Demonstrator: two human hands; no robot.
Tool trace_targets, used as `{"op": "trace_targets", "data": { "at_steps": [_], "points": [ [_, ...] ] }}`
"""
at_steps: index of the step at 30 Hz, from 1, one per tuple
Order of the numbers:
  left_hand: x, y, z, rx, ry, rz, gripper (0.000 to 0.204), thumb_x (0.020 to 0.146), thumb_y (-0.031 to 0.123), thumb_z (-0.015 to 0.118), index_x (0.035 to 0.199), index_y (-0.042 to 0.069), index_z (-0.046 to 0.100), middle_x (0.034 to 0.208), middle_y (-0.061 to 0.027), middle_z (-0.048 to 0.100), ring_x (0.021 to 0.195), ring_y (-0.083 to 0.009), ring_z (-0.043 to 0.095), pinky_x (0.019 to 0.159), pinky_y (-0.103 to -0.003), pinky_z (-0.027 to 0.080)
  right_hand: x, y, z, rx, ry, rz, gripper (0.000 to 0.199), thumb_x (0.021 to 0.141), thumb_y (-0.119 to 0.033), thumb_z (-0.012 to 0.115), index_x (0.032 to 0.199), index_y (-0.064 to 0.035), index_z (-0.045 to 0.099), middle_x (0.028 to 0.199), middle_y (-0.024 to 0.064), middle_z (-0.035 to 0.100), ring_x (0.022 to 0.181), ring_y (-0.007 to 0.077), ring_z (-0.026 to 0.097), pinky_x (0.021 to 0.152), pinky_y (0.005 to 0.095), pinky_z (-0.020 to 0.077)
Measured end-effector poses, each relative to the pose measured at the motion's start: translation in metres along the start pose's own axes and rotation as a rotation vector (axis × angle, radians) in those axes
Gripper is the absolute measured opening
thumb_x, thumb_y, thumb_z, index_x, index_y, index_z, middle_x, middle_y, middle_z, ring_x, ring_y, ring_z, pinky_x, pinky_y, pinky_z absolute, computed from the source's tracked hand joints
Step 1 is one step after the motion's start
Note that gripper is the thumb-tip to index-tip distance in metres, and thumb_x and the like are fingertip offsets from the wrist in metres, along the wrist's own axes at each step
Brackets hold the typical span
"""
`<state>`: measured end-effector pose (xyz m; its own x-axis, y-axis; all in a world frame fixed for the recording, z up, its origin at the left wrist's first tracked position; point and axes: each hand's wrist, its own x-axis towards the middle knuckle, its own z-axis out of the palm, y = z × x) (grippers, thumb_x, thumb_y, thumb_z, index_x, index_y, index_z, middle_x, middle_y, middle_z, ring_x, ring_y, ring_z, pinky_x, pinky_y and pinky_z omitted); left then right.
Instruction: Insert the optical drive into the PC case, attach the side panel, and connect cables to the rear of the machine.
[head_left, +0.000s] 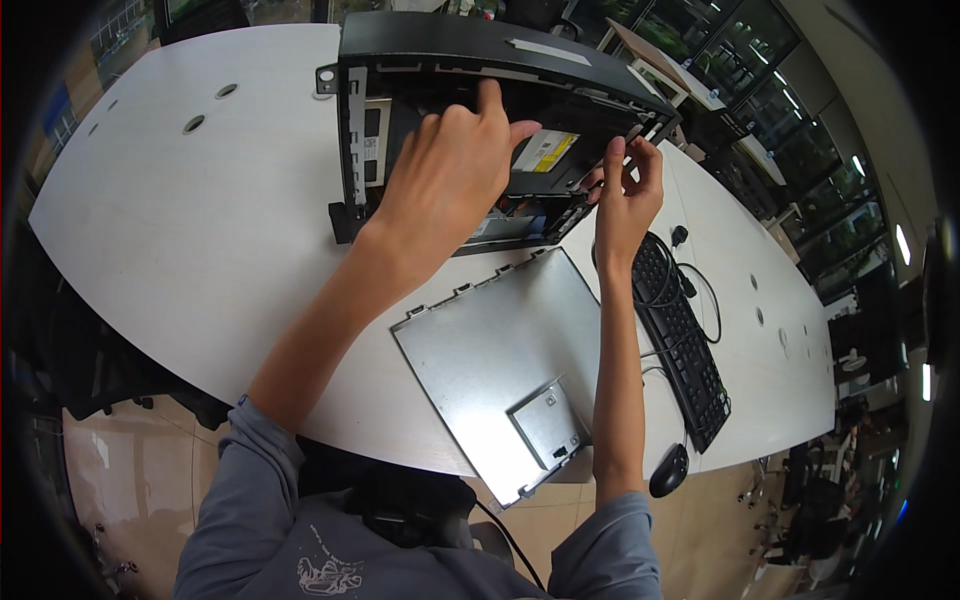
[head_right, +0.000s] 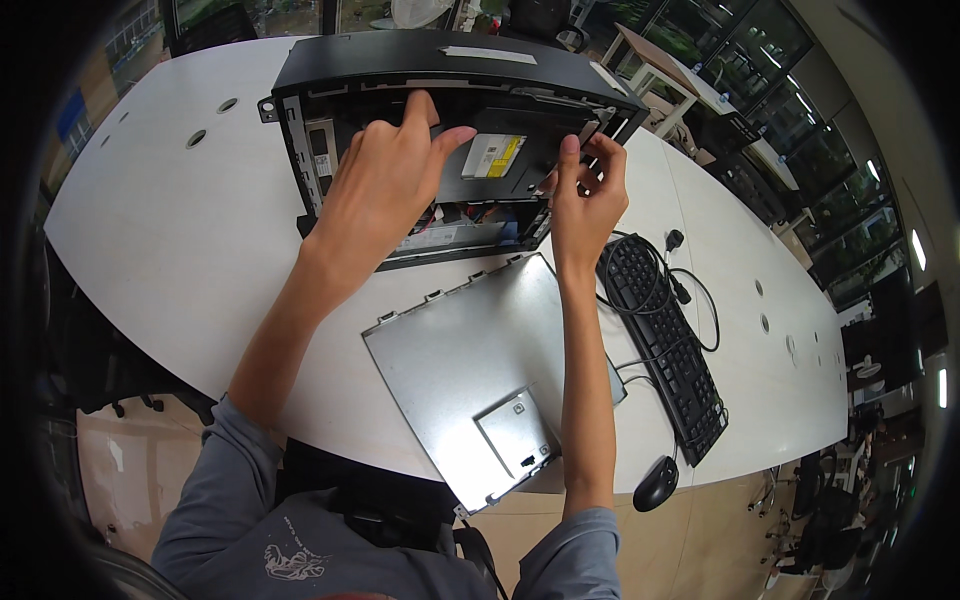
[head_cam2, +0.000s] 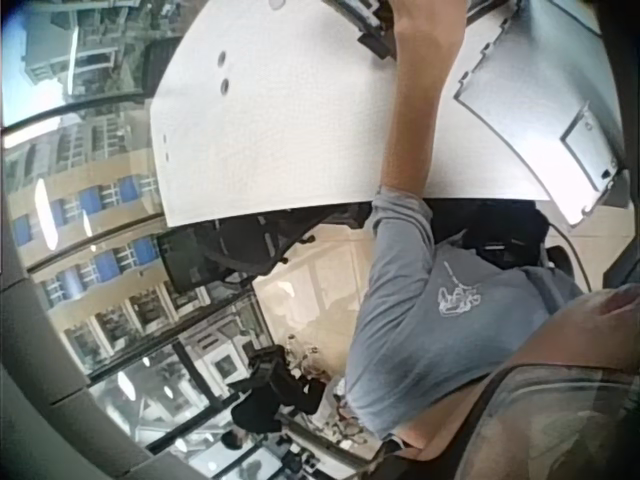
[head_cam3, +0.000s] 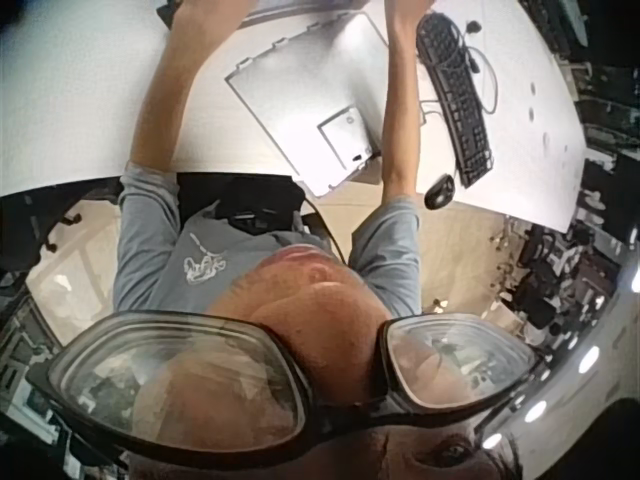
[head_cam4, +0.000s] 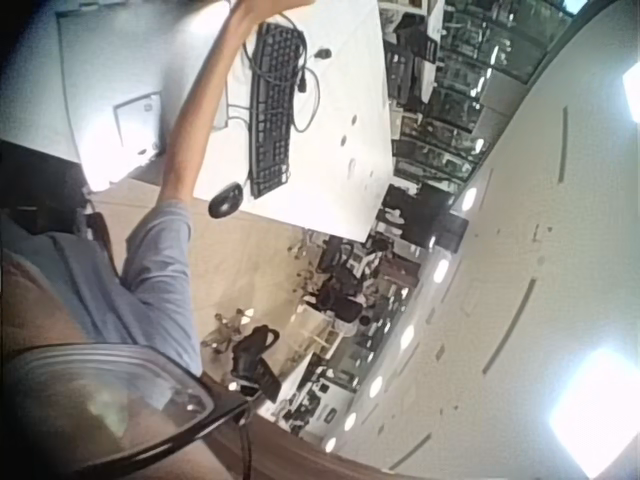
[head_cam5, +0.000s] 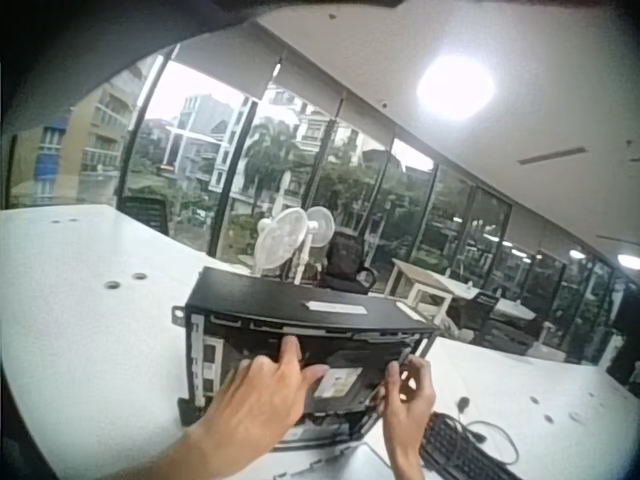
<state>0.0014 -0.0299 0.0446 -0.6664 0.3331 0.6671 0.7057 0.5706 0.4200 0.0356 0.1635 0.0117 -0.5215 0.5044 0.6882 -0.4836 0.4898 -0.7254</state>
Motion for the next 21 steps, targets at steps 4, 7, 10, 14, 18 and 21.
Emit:
{"op": "trace_targets", "data": {
  "at_steps": [4, 7, 10, 14, 18, 21],
  "points": [
    [-0.001, 0.001, 0.004, 0.013, 0.071, 0.024, 0.033, 0.099, 0.028, 0.058, 0.094, -0.004, 0.053, 0.048, -0.0178, 0.056, 0.055, -0.0374, 0.067, 0.046, -0.039, 0.051, -0.001, 0.004, 0.002, -0.030, 0.049, -0.025, 0.035, 0.097, -0.026, 0.065, 0.108, 0.0058, 0.055, 0.091, 0.0114, 0.064, 0.051, 0.0076, 0.055, 0.042, 0.0216, 0.0414],
    [-0.001, 0.001, 0.007, 0.090, 0.101, 0.072, 0.031, 0.099, 0.028, 0.059, 0.095, -0.003, 0.054, 0.048, -0.0172, 0.056, 0.054, -0.0360, 0.067, 0.046, -0.039, 0.051, -0.002, 0.005, 0.001, -0.105, 0.043, -0.027, 0.034, 0.098, -0.027, 0.063, 0.104, 0.0045, 0.054, 0.083, 0.0092, 0.063, 0.050, 0.0075, 0.054, 0.042, 0.0213, 0.0405],
    [-0.004, 0.001, 0.007, 0.152, 0.142, 0.122, 0.028, 0.098, 0.027, 0.060, 0.095, -0.001, 0.057, 0.048, -0.0166, 0.056, 0.053, -0.0349, 0.066, 0.046, -0.039, 0.050, 0.001, 0.006, 0.001, -0.044, 0.011, -0.004, 0.034, 0.099, -0.030, 0.062, 0.100, 0.0029, 0.054, 0.075, 0.0066, 0.061, 0.052, 0.0070, 0.054, 0.043, 0.0206, 0.0395],
    [-0.003, 0.005, -0.001, 0.114, 0.102, 0.111, 0.026, 0.097, 0.026, 0.061, 0.095, 0.001, 0.058, 0.049, -0.0162, 0.056, 0.052, -0.0346, 0.066, 0.047, -0.040, 0.050, 0.009, 0.010, -0.002, -0.094, 0.044, -0.027, 0.036, 0.099, -0.033, 0.061, 0.097, 0.0017, 0.054, 0.074, 0.0045, 0.059, 0.055, 0.0064, 0.054, 0.043, 0.0202, 0.0383],
    [0.000, 0.004, -0.005, 0.099, 0.085, 0.088, 0.025, 0.097, 0.025, 0.061, 0.095, 0.000, 0.058, 0.050, -0.0167, 0.057, 0.054, -0.0346, 0.066, 0.050, -0.039, 0.051, 0.007, 0.008, -0.005, -0.051, 0.035, -0.014, 0.039, 0.099, -0.038, 0.061, 0.095, 0.0004, 0.054, 0.077, 0.0032, 0.057, 0.056, 0.0057, 0.050, 0.045, 0.0198, 0.0349],
    [0.001, 0.000, -0.005, 0.034, 0.104, 0.081, 0.025, 0.097, 0.024, 0.061, 0.095, -0.001, 0.058, 0.051, -0.0173, 0.058, 0.055, -0.0352, 0.066, 0.051, -0.039, 0.051, 0.007, 0.002, -0.002, -0.060, 0.048, -0.014, 0.039, 0.099, -0.039, 0.060, 0.095, -0.0011, 0.055, 0.074, 0.0020, 0.055, 0.054, 0.0049, 0.046, 0.046, 0.0199, 0.0325]
  ]
}}
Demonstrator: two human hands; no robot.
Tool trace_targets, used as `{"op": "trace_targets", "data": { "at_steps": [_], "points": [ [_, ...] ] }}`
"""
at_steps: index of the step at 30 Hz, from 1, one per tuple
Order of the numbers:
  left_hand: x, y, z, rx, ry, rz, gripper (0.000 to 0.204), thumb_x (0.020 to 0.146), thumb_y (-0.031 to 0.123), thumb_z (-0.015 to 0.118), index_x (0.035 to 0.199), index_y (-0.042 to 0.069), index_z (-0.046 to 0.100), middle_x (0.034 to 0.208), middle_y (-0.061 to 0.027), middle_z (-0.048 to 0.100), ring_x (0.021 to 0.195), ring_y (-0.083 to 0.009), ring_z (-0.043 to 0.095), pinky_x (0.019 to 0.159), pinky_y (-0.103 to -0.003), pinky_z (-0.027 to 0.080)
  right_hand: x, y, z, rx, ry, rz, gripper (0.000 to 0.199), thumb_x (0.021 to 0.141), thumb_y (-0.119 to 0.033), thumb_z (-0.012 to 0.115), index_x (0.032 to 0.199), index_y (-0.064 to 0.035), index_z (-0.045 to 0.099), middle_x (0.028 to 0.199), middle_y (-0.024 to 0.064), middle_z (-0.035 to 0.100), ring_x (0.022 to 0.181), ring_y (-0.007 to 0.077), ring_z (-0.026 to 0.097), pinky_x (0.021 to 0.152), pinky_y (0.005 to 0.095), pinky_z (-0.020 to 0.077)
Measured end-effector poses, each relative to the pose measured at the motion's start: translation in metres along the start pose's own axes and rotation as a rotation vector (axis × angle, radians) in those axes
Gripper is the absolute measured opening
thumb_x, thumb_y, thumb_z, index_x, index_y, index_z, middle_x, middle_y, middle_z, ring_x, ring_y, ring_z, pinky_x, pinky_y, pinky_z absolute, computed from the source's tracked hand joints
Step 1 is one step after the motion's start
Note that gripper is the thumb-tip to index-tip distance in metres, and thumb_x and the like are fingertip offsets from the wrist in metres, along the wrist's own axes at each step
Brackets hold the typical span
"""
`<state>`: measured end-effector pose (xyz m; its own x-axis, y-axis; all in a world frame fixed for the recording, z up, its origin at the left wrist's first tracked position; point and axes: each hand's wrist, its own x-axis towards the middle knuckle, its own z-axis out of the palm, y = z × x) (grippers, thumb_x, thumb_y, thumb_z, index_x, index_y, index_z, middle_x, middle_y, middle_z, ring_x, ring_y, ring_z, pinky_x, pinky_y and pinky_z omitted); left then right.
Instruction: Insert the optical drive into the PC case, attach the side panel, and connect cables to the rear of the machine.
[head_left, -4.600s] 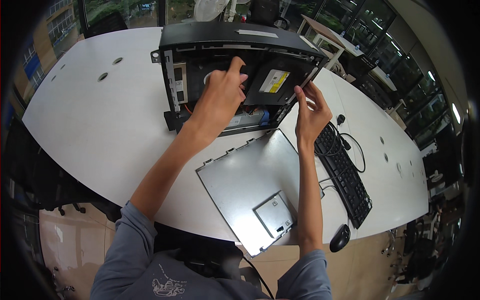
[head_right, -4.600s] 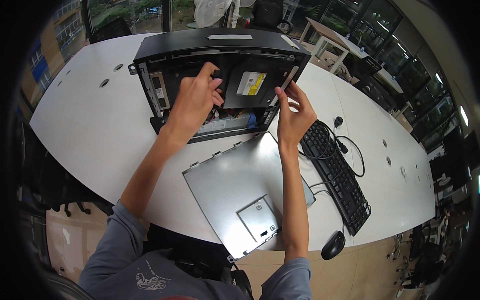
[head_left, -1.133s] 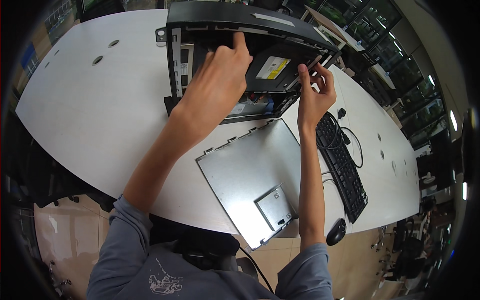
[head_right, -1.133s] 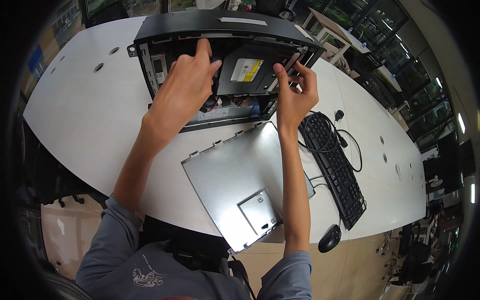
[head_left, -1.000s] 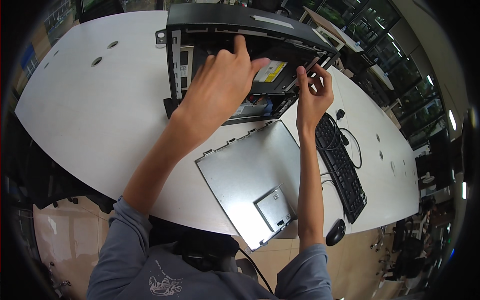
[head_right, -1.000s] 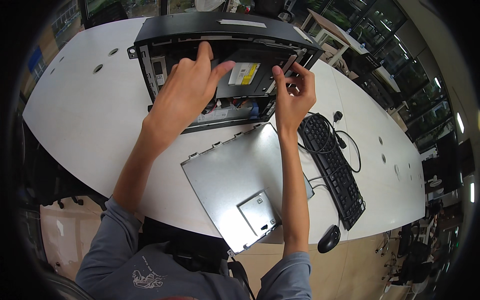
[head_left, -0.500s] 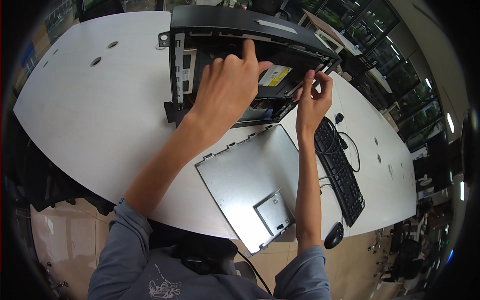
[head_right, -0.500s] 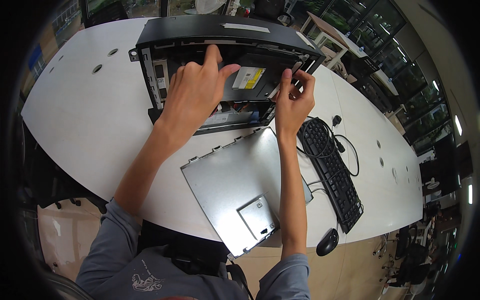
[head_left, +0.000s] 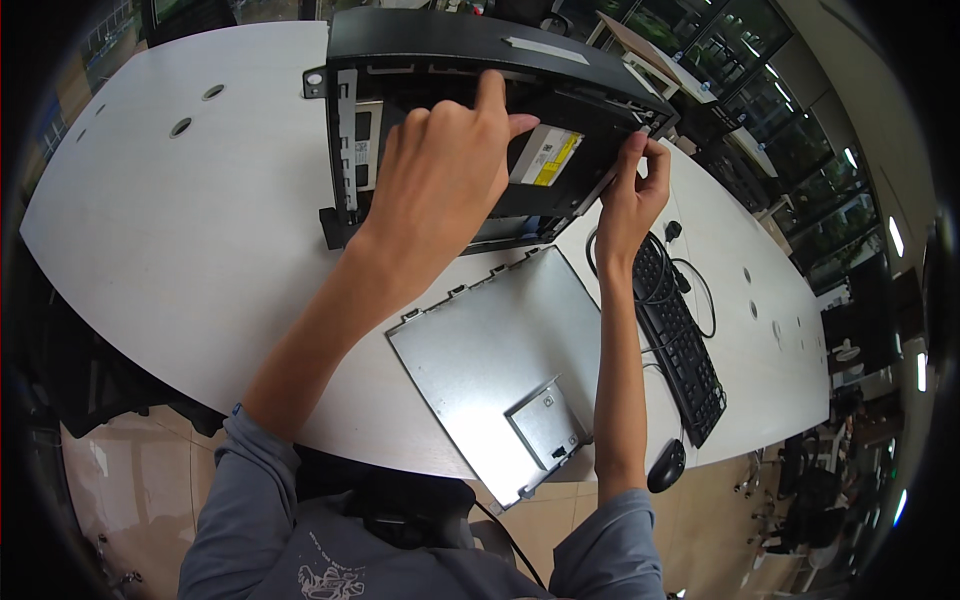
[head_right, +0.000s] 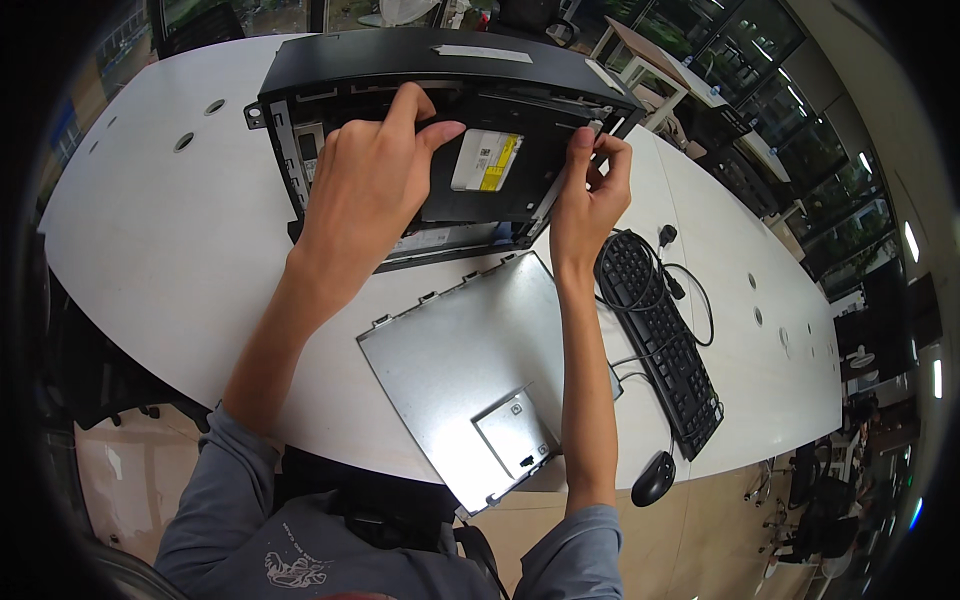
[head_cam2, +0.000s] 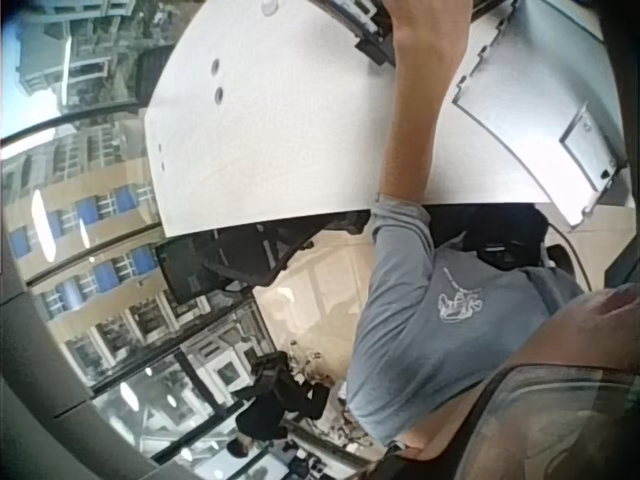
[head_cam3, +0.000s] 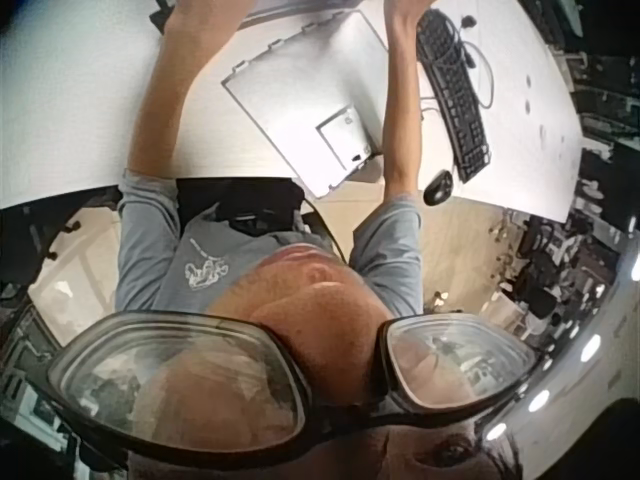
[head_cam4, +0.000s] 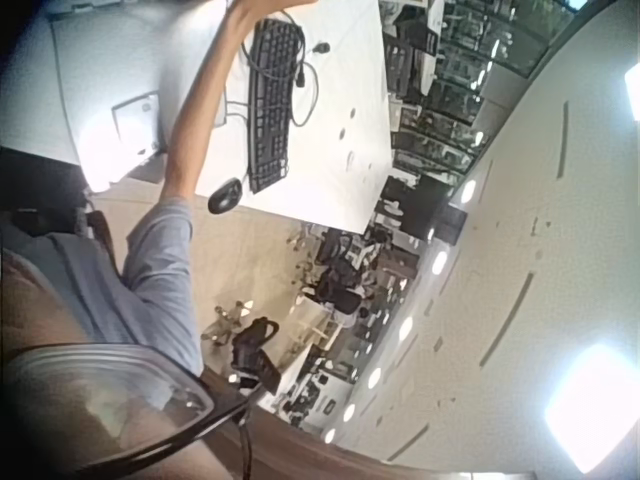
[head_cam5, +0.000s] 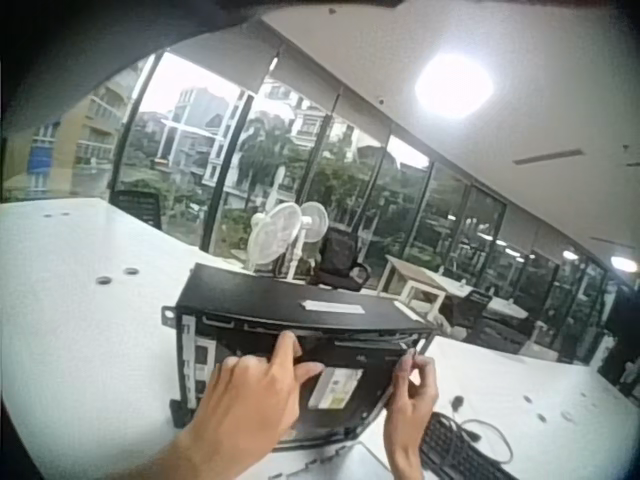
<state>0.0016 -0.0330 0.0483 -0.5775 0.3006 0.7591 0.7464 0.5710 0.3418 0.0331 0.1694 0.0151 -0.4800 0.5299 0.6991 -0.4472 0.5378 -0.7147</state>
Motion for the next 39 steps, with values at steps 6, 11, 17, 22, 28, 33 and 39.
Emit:
{"op": "trace_targets", "data": {
  "at_steps": [6, 11, 17, 22, 28, 33, 39],
  "points": [
    [-0.003, 0.000, 0.010, -0.059, -0.031, -0.017, 0.026, 0.097, 0.022, 0.062, 0.097, -0.003, 0.057, 0.053, -0.0180, 0.058, 0.055, -0.0360, 0.066, 0.053, -0.039, 0.051, -0.001, -0.003, -0.002, 0.013, -0.052, 0.133, 0.040, 0.098, -0.041, 0.061, 0.094, -0.0023, 0.055, 0.061, -0.0020, 0.051, 0.050, 0.0037, 0.043, 0.043, 0.0195, 0.0282],
    [-0.001, 0.004, 0.010, -0.072, -0.088, -0.046, 0.026, 0.095, 0.020, 0.064, 0.103, -0.005, 0.057, 0.055, -0.0187, 0.060, 0.057, -0.0354, 0.067, 0.054, -0.039, 0.052, 0.002, -0.016, 0.002, 0.010, 0.004, 0.109, 0.040, 0.097, -0.040, 0.063, 0.093, -0.0004, 0.055, 0.059, -0.0005, 0.052, 0.047, 0.0046, 0.046, 0.039, 0.0198, 0.0327],
    [-0.004, -0.001, 0.021, -0.090, -0.115, 0.007, 0.031, 0.092, 0.020, 0.068, 0.107, -0.004, 0.056, 0.060, -0.0179, 0.062, 0.059, -0.0319, 0.069, 0.056, -0.037, 0.053, 0.000, -0.017, -0.003, -0.133, 0.053, 0.029, 0.042, 0.097, -0.037, 0.063, 0.090, 0.0038, 0.056, 0.062, 0.0050, 0.057, 0.048, 0.0085, 0.055, 0.040, 0.0218, 0.0435],
    [-0.004, -0.005, 0.023, -0.104, -0.066, -0.002, 0.032, 0.092, 0.022, 0.069, 0.107, -0.003, 0.056, 0.059, -0.0160, 0.063, 0.056, -0.0302, 0.068, 0.056, -0.035, 0.053, 0.000, -0.017, -0.001, -0.121, 0.041, 0.010, 0.041, 0.097, -0.034, 0.064, 0.086, 0.0038, 0.055, 0.065, 0.0068, 0.058, 0.046, 0.0105, 0.058, 0.039, 0.0225, 0.0446],
    [-0.005, -0.003, 0.025, -0.077, -0.062, 0.000, 0.031, 0.092, 0.021, 0.069, 0.105, -0.003, 0.056, 0.057, -0.0148, 0.063, 0.055, -0.0304, 0.068, 0.056, -0.036, 0.053, 0.000, -0.018, -0.001, -0.130, 0.029, 0.017, 0.042, 0.098, -0.035, 0.062, 0.084, 0.0048, 0.054, 0.067, 0.0081, 0.059, 0.047, 0.0127, 0.060, 0.037, 0.0232, 0.0443],
    [-0.003, -0.004, 0.027, -0.111, -0.018, 0.019, 0.030, 0.090, 0.021, 0.071, 0.104, -0.002, 0.057, 0.057, -0.0145, 0.063, 0.053, -0.0286, 0.067, 0.054, -0.034, 0.052, 0.000, -0.013, -0.001, -0.135, 0.039, 0.029, 0.043, 0.098, -0.035, 0.061, 0.085, 0.0054, 0.054, 0.068, 0.0087, 0.059, 0.046, 0.0140, 0.060, 0.037, 0.0236, 0.0447],
    [-0.004, -0.003, 0.032, -0.147, 0.034, 0.060, 0.030, 0.088, 0.021, 0.073, 0.102, -0.002, 0.060, 0.055, -0.0105, 0.063, 0.049, -0.0257, 0.065, 0.052, -0.032, 0.050, 0.002, -0.009, -0.001, -0.097, 0.049, 0.050, 0.044, 0.099, -0.039, 0.059, 0.085, 0.0022, 0.051, 0.062, 0.0067, 0.056, 0.046, 0.0134, 0.060, 0.039, 0.0227, 0.0446]
  ]
}}
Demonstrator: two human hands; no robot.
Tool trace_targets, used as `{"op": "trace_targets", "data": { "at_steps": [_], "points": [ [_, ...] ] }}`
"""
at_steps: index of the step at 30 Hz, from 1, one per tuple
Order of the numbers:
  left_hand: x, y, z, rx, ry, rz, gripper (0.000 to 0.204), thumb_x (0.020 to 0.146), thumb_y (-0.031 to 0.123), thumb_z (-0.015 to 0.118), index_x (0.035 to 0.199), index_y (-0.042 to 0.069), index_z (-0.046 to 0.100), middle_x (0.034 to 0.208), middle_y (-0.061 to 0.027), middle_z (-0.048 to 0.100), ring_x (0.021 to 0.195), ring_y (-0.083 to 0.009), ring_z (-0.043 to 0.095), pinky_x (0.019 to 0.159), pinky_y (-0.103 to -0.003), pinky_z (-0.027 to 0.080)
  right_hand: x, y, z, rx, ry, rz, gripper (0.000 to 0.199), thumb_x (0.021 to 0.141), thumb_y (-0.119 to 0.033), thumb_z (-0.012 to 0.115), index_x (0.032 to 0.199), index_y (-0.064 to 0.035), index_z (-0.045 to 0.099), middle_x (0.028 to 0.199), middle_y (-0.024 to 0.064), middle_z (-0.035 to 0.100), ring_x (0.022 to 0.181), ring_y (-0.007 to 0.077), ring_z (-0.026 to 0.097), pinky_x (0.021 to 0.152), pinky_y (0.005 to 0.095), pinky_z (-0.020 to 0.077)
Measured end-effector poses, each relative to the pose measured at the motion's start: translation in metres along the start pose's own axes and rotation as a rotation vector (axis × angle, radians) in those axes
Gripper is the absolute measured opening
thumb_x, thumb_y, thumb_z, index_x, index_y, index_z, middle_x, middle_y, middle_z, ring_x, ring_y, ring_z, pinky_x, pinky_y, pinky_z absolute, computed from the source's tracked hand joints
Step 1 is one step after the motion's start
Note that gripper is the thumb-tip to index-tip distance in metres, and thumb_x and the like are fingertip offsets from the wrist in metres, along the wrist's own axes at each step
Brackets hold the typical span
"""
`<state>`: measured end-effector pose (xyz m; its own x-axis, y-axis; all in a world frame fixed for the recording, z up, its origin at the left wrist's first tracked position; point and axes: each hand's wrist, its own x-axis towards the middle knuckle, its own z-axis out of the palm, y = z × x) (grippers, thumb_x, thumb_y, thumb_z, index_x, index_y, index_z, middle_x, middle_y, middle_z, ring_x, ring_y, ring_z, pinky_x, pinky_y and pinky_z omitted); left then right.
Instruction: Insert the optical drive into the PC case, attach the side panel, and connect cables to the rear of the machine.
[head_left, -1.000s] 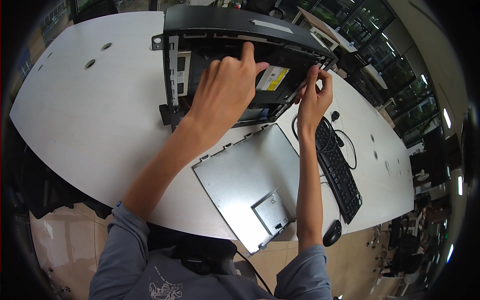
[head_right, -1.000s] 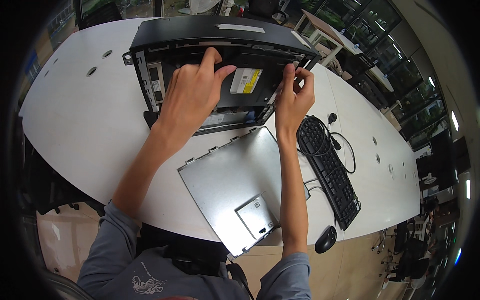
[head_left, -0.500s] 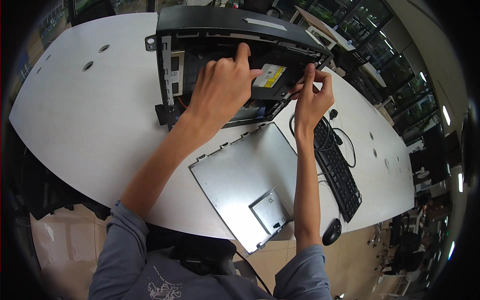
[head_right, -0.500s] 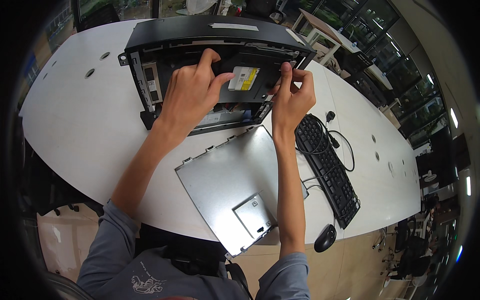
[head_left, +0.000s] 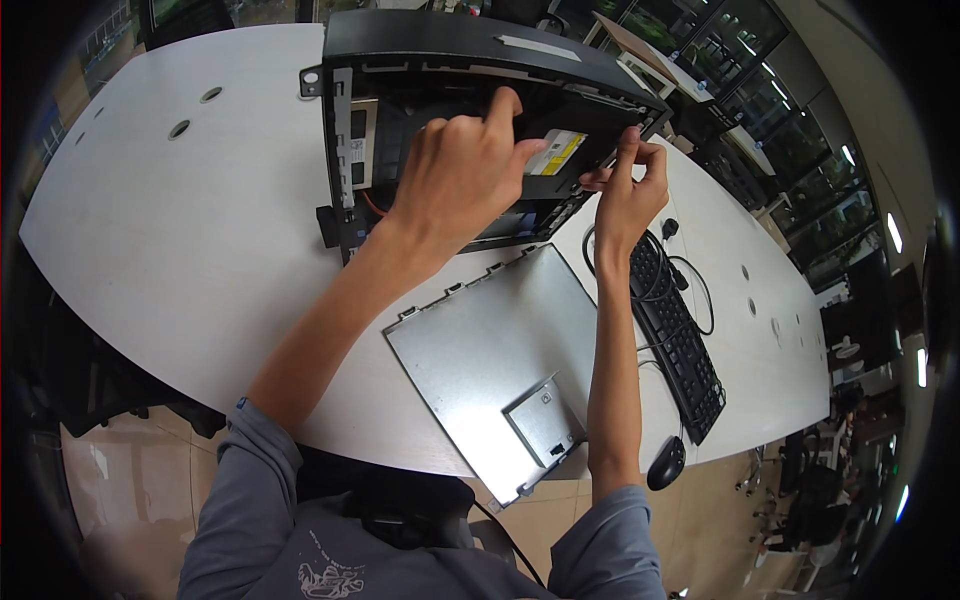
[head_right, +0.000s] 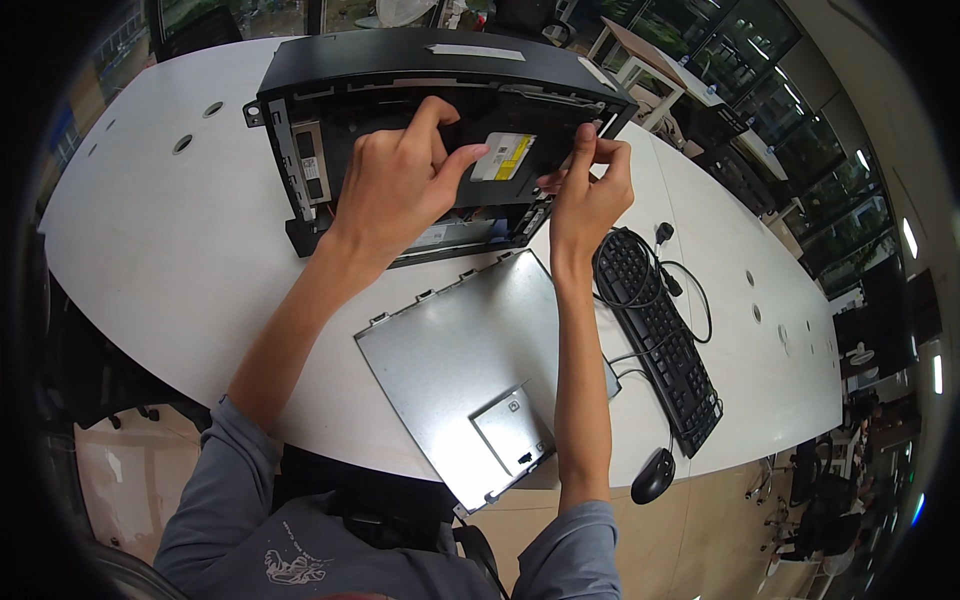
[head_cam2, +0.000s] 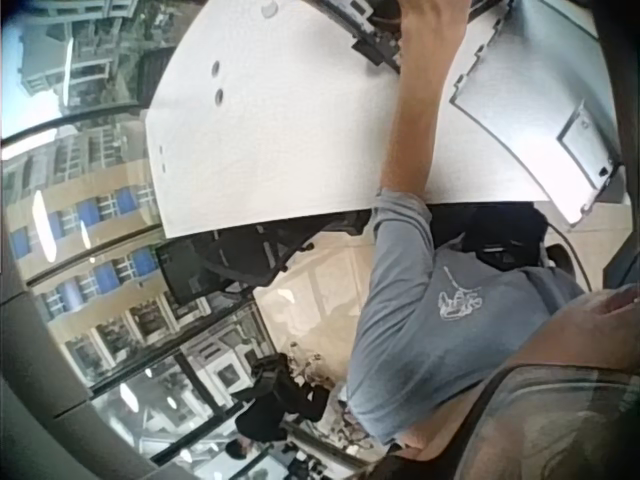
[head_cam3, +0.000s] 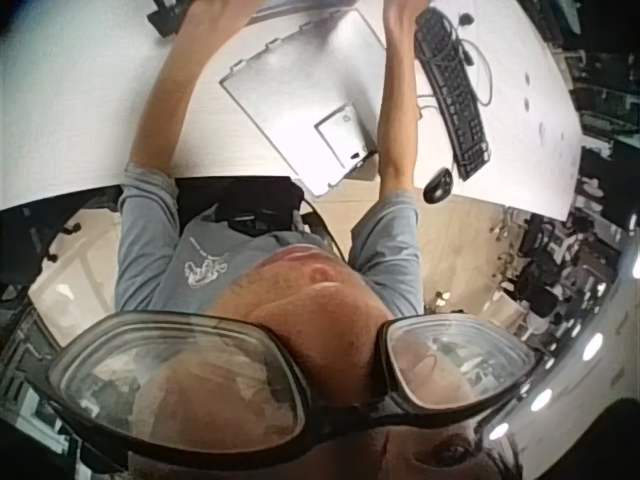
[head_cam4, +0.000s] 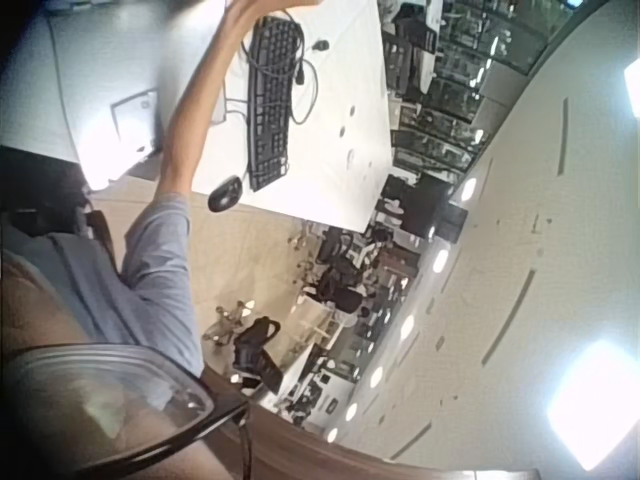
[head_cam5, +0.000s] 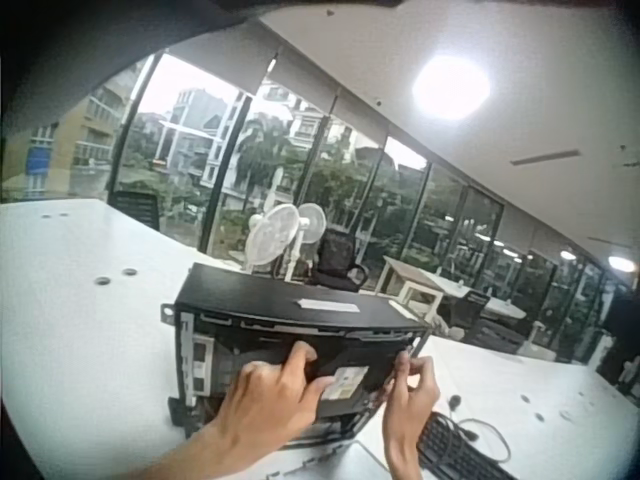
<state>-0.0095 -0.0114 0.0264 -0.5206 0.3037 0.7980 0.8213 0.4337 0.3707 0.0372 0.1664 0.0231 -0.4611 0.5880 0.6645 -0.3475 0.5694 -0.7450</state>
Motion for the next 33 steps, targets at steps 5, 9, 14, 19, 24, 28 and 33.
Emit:
{"op": "trace_targets", "data": {
  "at_steps": [5, 9, 14, 19, 24, 28, 33],
  "points": [
    [0.003, 0.001, 0.003, -0.027, 0.017, 0.014, 0.031, 0.088, 0.021, 0.073, 0.103, -0.002, 0.060, 0.054, -0.0096, 0.061, 0.047, -0.0251, 0.063, 0.052, -0.033, 0.050, 0.001, 0.001, -0.001, 0.029, -0.006, 0.043, 0.043, 0.100, -0.039, 0.058, 0.084, -0.0008, 0.048, 0.058, 0.0049, 0.054, 0.047, 0.0121, 0.060, 0.039, 0.0219, 0.0430],
    [0.002, 0.005, -0.004, 0.043, -0.030, -0.032, 0.030, 0.088, 0.021, 0.073, 0.103, -0.002, 0.060, 0.056, -0.0115, 0.062, 0.050, -0.0282, 0.065, 0.053, -0.034, 0.051, 0.000, -0.002, -0.002, 0.013, -0.034, 0.025, 0.042, 0.100, -0.038, 0.058, 0.084, -0.0008, 0.050, 0.063, 0.0053, 0.056, 0.048, 0.0123, 0.061, 0.038, 0.0215, 0.0415],
    [0.004, 0.004, -0.009, 0.034, -0.095, -0.084, 0.029, 0.089, 0.021, 0.072, 0.104, -0.001, 0.061, 0.055, -0.0133, 0.062, 0.053, -0.0304, 0.067, 0.056, -0.035, 0.052, 0.002, -0.002, -0.003, -0.028, -0.044, -0.005, 0.044, 0.099, -0.040, 0.059, 0.083, -0.0004, 0.050, 0.069, 0.0061, 0.057, 0.049, 0.0127, 0.062, 0.037, 0.0207, 0.0406],
    [0.003, 0.002, -0.007, 0.051, -0.057, -0.093, 0.030, 0.088, 0.023, 0.072, 0.104, 0.001, 0.062, 0.051, -0.0118, 0.061, 0.052, -0.0293, 0.066, 0.058, -0.037, 0.053, 0.004, -0.010, -0.009, -0.092, -0.104, 0.036, 0.046, 0.098, -0.042, 0.059, 0.084, 0.0012, 0.051, 0.075, 0.0088, 0.060, 0.051, 0.0168, 0.066, 0.036, 0.0230, 0.0435],
    [0.001, 0.001, -0.007, 0.105, -0.029, -0.089, 0.030, 0.086, 0.026, 0.074, 0.101, 0.003, 0.064, 0.053, -0.0108, 0.062, 0.052, -0.0293, 0.067, 0.057, -0.039, 0.053, 0.009, -0.017, -0.015, -0.069, -0.189, 0.134, 0.048, 0.098, -0.042, 0.059, 0.088, 0.0045, 0.053, 0.082, 0.0140, 0.064, 0.059, 0.0228, 0.071, 0.041, 0.0254, 0.0513],
    [0.006, 0.006, -0.017, 0.102, -0.072, -0.099, 0.029, 0.085, 0.029, 0.075, 0.096, 0.003, 0.066, 0.058, -0.0127, 0.065, 0.057, -0.0299, 0.069, 0.057, -0.038, 0.054, 0.019, -0.015, -0.022, 0.015, -0.271, 0.222, 0.049, 0.098, -0.041, 0.060, 0.090, 0.0067, 0.054, 0.082, 0.0167, 0.065, 0.064, 0.0254, 0.073, 0.051, 0.0277, 0.0590],
    [0.007, 0.005, -0.021, 0.188, -0.058, -0.087, 0.033, 0.082, 0.033, 0.077, 0.095, 0.003, 0.069, 0.060, -0.0135, 0.066, 0.060, -0.0300, 0.070, 0.058, -0.039, 0.054, 0.019, -0.013, -0.022, 0.049, -0.295, 0.221, 0.047, 0.097, -0.041, 0.061, 0.090, 0.0054, 0.054, 0.075, 0.0133, 0.064, 0.064, 0.0242, 0.073, 0.054, 0.0277, 0.0597]
  ]
}}
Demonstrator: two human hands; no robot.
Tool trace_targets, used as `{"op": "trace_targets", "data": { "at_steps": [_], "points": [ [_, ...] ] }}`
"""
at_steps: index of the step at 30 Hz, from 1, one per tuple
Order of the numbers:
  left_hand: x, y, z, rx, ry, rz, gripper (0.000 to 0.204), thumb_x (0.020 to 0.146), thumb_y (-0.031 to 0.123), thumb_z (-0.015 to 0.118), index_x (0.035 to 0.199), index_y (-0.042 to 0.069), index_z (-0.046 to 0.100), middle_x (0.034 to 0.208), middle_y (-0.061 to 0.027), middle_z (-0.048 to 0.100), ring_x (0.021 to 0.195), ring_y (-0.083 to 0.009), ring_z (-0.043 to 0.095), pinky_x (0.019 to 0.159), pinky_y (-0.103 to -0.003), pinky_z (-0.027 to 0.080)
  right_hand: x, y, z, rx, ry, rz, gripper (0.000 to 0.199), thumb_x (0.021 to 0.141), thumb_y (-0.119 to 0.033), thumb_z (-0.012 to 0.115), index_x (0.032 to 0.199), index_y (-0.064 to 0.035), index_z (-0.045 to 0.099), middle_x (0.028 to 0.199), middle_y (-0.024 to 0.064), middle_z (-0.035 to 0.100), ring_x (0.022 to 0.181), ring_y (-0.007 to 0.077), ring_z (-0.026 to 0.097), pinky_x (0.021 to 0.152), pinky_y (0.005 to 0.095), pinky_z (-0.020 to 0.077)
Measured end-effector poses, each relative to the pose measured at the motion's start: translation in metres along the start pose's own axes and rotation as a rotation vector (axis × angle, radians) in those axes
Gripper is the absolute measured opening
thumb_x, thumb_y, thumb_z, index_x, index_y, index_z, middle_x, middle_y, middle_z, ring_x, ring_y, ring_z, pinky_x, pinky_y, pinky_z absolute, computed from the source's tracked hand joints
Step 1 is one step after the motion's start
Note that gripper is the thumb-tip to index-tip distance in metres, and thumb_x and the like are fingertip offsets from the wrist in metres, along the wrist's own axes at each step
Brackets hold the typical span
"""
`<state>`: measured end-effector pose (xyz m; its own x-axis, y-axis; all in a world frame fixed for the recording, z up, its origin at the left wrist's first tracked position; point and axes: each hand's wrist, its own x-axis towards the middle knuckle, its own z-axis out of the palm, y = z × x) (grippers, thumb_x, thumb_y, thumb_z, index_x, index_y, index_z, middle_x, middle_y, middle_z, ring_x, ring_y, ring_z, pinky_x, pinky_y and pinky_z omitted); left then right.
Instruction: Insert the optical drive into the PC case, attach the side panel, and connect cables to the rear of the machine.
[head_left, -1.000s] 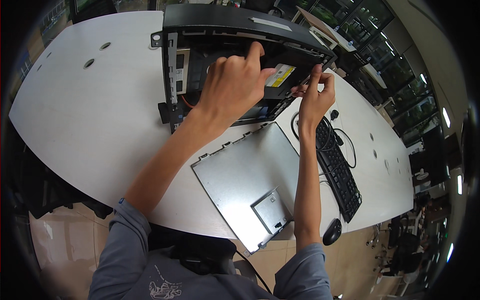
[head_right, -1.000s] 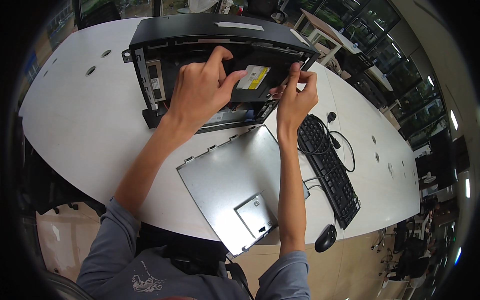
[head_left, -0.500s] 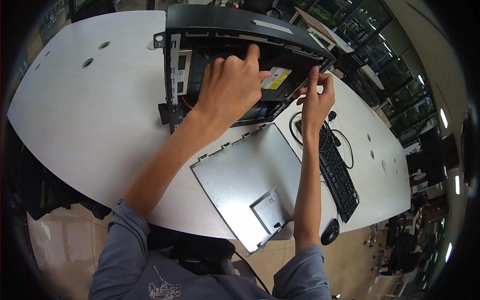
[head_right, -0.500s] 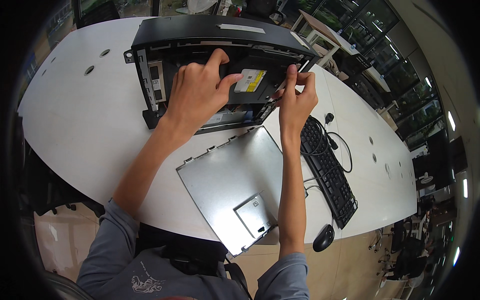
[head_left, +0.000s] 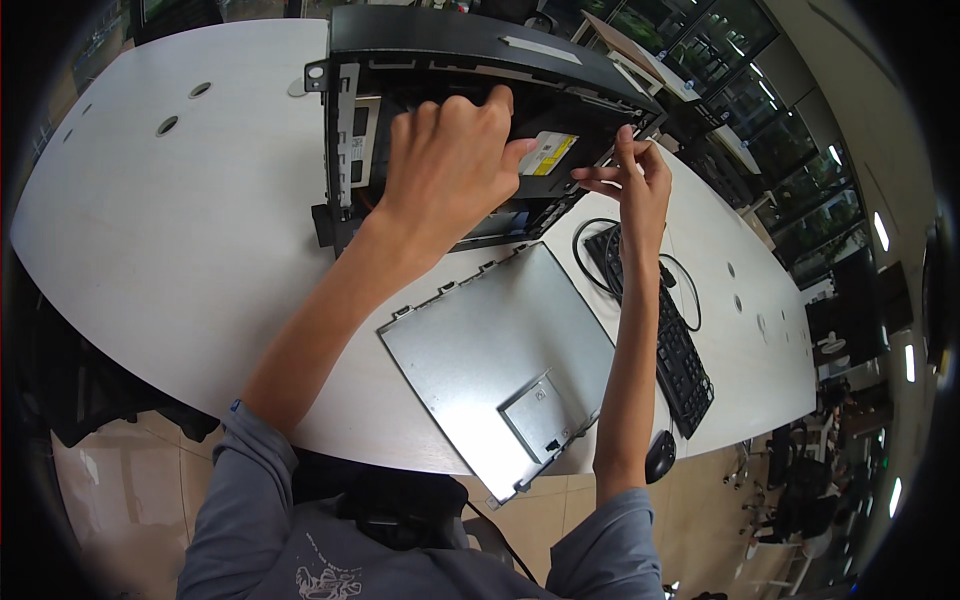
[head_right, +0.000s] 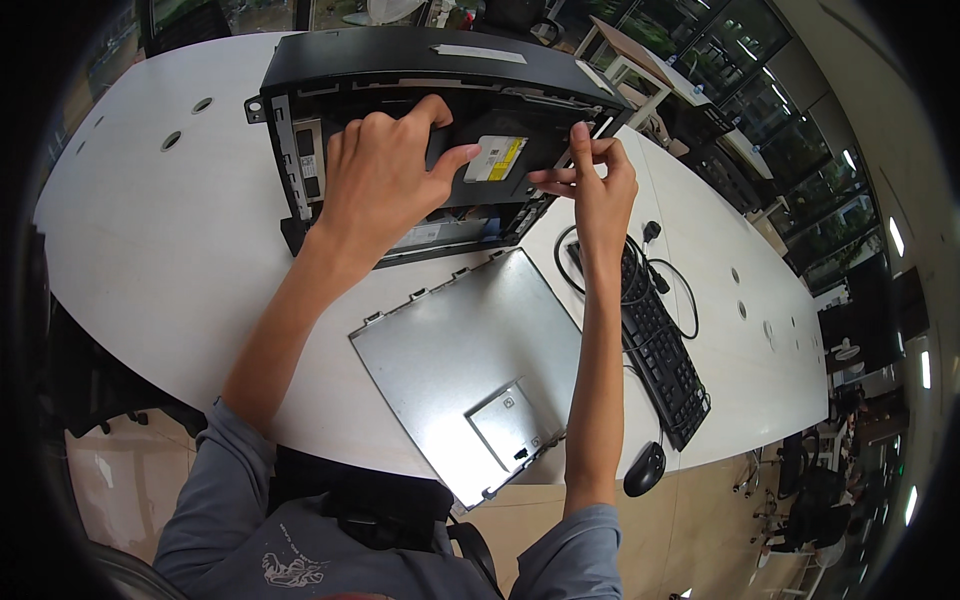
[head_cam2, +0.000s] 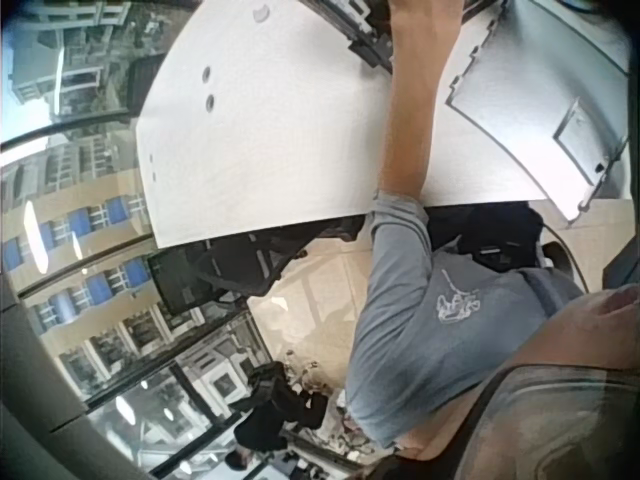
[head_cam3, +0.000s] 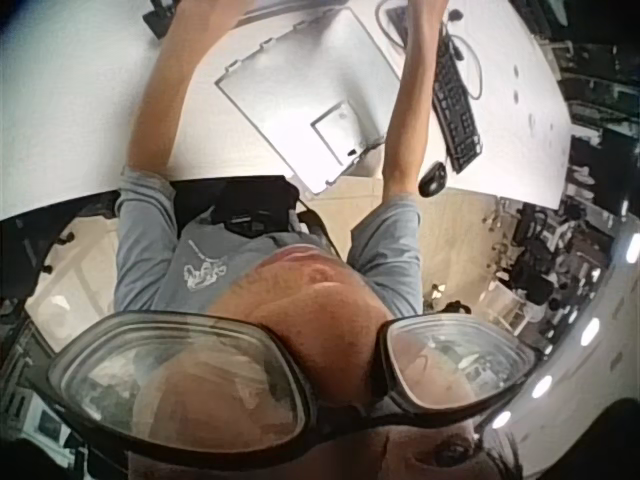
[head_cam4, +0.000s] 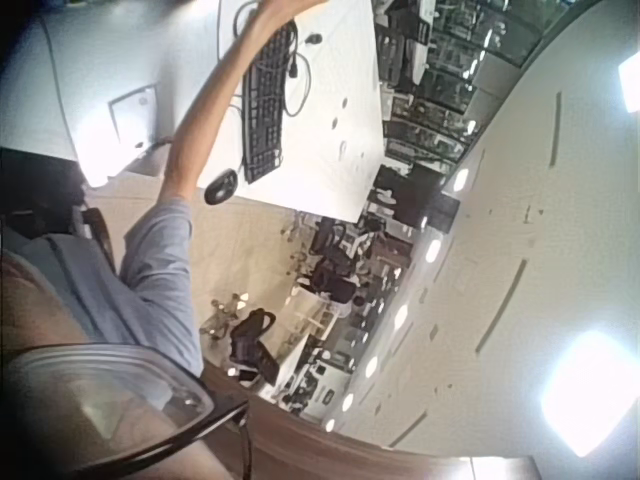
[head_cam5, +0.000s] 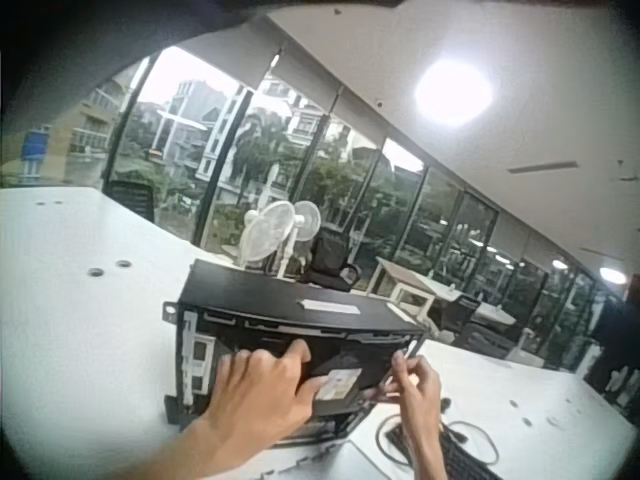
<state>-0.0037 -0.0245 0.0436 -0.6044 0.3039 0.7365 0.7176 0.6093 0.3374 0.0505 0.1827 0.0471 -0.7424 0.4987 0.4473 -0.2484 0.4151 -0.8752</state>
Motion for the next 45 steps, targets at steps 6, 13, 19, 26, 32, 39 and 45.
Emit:
{"op": "trace_targets", "data": {
  "at_steps": [6, 13, 19, 26, 32, 39, 45],
  "points": [
    [0.004, -0.008, -0.020, -0.063, -0.053, -0.018, 0.035, 0.080, 0.033, 0.080, 0.095, 0.003, 0.070, 0.058, -0.0103, 0.066, 0.056, -0.0261, 0.068, 0.062, -0.038, 0.054, -0.010, 0.003, 0.019, 0.072, 0.027, -0.079, 0.042, 0.099, -0.038, 0.059, 0.089, 0.0026, 0.053, 0.074, 0.0104, 0.061, 0.062, 0.0214, 0.071, 0.051, 0.0259, 0.0584],
    [0.003, -0.006, -0.018, -0.002, -0.012, -0.021, 0.032, 0.080, 0.029, 0.080, 0.093, 0.001, 0.071, 0.052, -0.0097, 0.063, 0.052, -0.0226, 0.066, 0.060, -0.034, 0.053, -0.015, -0.009, 0.020, 0.051, 0.038, -0.013, 0.042, 0.098, -0.037, 0.060, 0.087, 0.0017, 0.052, 0.074, 0.0088, 0.058, 0.059, 0.0192, 0.070, 0.049, 0.0261, 0.0576],
    [0.004, -0.011, -0.034, -0.178, -0.064, -0.004, 0.034, 0.079, 0.029, 0.081, 0.094, 0.000, 0.072, 0.052, -0.0104, 0.063, 0.050, -0.0204, 0.065, 0.059, -0.033, 0.052, -0.021, -0.001, 0.019, 0.111, 0.052, -0.091, 0.040, 0.098, -0.037, 0.061, 0.084, -0.0001, 0.053, 0.065, 0.0052, 0.056, 0.053, 0.0149, 0.065, 0.043, 0.0236, 0.0521],
    [0.002, -0.009, -0.016, -0.116, -0.020, -0.002, 0.035, 0.081, 0.031, 0.080, 0.095, 0.000, 0.071, 0.052, -0.0109, 0.062, 0.049, -0.0212, 0.065, 0.058, -0.033, 0.052, -0.014, 0.003, 0.020, 0.010, 0.084, -0.055, 0.040, 0.097, -0.037, 0.062, 0.083, -0.0003, 0.055, 0.063, 0.0036, 0.056, 0.053, 0.0144, 0.066, 0.037, 0.0207, 0.0442],
    [-0.001, -0.006, 0.003, -0.138, -0.038, -0.045, 0.035, 0.087, 0.029, 0.074, 0.104, -0.001, 0.066, 0.053, -0.0140, 0.061, 0.051, -0.0286, 0.066, 0.060, -0.036, 0.053, -0.008, -0.001, 0.021, -0.091, 0.147, -0.117, 0.040, 0.097, -0.037, 0.063, 0.085, 0.0008, 0.057, 0.065, 0.0044, 0.056, 0.055, 0.0152, 0.068, 0.035, 0.0203, 0.0379],
    [-0.006, -0.004, 0.025, -0.146, 0.022, 0.035, 0.033, 0.093, 0.026, 0.068, 0.107, -0.001, 0.057, 0.049, -0.0132, 0.057, 0.049, -0.0296, 0.066, 0.050, -0.035, 0.051, -0.004, 0.009, 0.015, -0.049, 0.184, -0.149, 0.039, 0.098, -0.035, 0.063, 0.085, 0.0020, 0.057, 0.069, 0.0064, 0.059, 0.055, 0.0156, 0.066, 0.045, 0.0221, 0.0458],
    [-0.005, -0.006, 0.032, -0.153, 0.066, 0.072, 0.031, 0.094, 0.023, 0.066, 0.107, -0.003, 0.055, 0.048, -0.0113, 0.056, 0.046, -0.0271, 0.064, 0.047, -0.033, 0.050, -0.012, 0.031, -0.001, -0.096, 0.076, -0.324, 0.044, 0.089, -0.027, 0.075, 0.112, 0.0060, 0.056, 0.100, 0.0135, 0.060, 0.083, 0.0149, 0.065, 0.061, 0.0264, 0.0523]
  ]
}}
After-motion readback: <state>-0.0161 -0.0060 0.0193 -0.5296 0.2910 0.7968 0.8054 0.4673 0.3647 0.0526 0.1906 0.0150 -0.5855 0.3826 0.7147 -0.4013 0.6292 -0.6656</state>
